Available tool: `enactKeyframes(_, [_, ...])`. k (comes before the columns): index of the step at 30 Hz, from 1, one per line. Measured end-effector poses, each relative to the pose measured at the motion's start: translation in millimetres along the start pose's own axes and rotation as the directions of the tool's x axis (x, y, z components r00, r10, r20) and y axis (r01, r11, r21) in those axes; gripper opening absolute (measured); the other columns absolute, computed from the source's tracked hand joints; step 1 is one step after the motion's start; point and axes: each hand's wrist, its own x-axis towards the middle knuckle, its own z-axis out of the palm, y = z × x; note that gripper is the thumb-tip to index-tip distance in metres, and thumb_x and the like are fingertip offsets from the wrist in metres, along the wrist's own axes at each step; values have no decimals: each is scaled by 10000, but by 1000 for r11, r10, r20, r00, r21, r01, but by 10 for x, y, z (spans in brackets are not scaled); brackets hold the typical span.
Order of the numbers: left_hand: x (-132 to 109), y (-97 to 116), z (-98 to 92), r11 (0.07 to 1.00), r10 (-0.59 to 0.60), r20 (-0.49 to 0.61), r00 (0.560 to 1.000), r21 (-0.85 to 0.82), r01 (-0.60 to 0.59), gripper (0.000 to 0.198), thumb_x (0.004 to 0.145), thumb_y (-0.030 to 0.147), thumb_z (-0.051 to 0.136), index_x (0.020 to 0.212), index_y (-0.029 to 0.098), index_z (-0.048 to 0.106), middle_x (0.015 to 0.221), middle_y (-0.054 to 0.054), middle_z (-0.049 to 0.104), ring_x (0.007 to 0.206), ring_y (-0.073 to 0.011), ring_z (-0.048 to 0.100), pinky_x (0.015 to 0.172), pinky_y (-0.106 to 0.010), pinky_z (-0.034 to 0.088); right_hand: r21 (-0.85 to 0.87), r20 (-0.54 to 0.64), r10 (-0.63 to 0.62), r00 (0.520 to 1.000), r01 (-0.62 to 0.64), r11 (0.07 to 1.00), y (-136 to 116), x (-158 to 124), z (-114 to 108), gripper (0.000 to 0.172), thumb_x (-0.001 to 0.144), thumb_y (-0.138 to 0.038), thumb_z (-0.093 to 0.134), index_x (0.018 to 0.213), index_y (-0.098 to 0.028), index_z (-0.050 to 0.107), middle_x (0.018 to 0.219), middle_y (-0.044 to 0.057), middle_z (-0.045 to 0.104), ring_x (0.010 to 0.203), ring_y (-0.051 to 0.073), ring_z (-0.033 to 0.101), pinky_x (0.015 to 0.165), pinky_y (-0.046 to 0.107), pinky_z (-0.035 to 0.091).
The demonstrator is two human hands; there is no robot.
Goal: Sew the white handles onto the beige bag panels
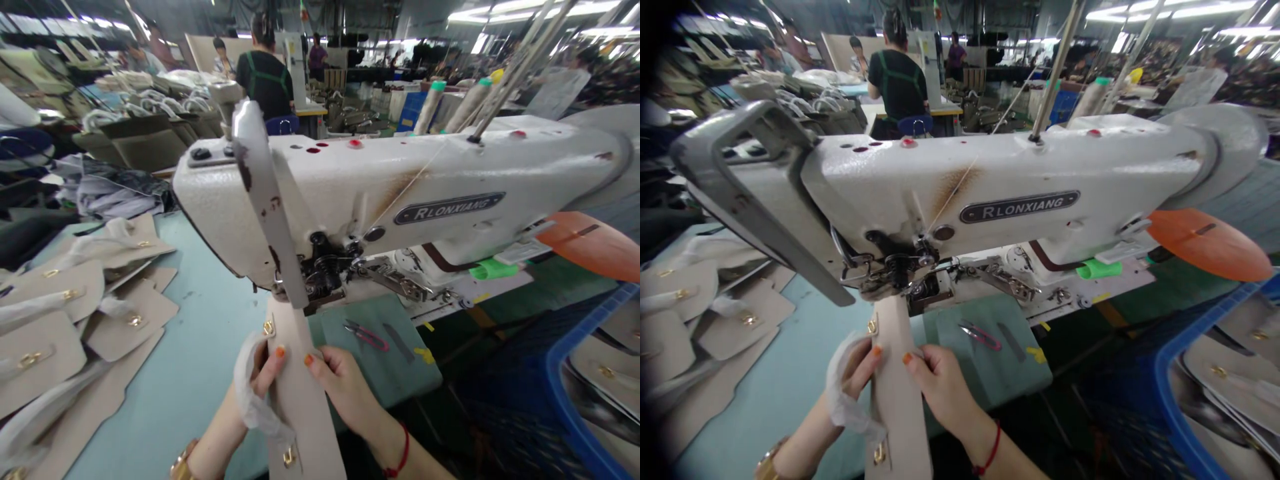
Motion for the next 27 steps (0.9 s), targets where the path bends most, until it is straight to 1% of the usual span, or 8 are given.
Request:
enactKeyframes(2, [9,82,66,999,-46,64,997,-15,47,375,762,559,615,878,214,704,969,-103,711,951,-327,634,835,-391,519,-78,-62,-47,997,42,996,-10,-22,32,416,873,-501,521,679,-136,478,621,-23,398,575,72,332,488,176,255])
enactKeyframes(5, [-5,121,125,975,-201,149,968,-61,211,439,765,613,590,875,199,683,936,-110,708,899,-313,639,772,-383,525,-194,-135,-87,987,60,979,-37,-46,65,384,883,-416,498,620,-148,418,600,-24,365,573,75,324,480,187,224])
enactKeyframes(9, [-44,134,148,930,-335,155,929,-106,353,515,727,647,614,922,171,639,928,-107,710,896,-305,645,757,-386,528,-266,-151,-99,984,56,962,-70,-63,74,372,877,-376,497,599,-153,391,582,-30,328,563,73,311,472,194,194])
enactKeyframes(15, [-62,287,139,916,-380,84,921,-101,387,653,579,677,707,932,131,647,910,-129,721,772,-278,649,637,-356,534,-310,-129,-88,988,44,950,-146,-75,52,377,878,-391,466,596,-152,389,577,-27,332,559,74,315,475,199,194])
enactKeyframes(17, [-74,336,143,910,-389,67,919,-127,394,648,584,665,715,937,125,652,886,-123,725,720,-260,654,591,-334,531,-328,-121,-86,989,41,944,-172,-73,49,379,870,-393,462,586,-153,384,569,-24,333,557,76,317,474,201,192])
enactKeyframes(21, [-119,426,176,878,-417,72,906,-224,422,561,652,614,706,948,140,660,807,-84,728,656,-227,663,574,-299,531,-328,-110,-66,992,26,944,-186,-70,38,386,863,-416,458,589,-153,386,572,-16,358,552,77,321,472,200,198])
enactKeyframes(24, [-140,494,203,845,-452,74,889,-283,454,550,618,599,739,925,149,666,744,-71,722,647,-229,663,553,-286,525,-329,-115,-50,992,9,944,-173,-64,29,402,868,-444,453,602,-145,417,589,-4,390,561,82,337,481,201,213])
enactKeyframes(27, [-134,534,213,834,-455,81,887,-312,456,548,604,587,756,928,154,665,695,-55,709,647,-225,660,539,-273,520,-321,-122,-38,992,-3,947,-174,-50,32,416,870,-461,455,607,-140,429,596,1,394,566,84,338,485,203,218])
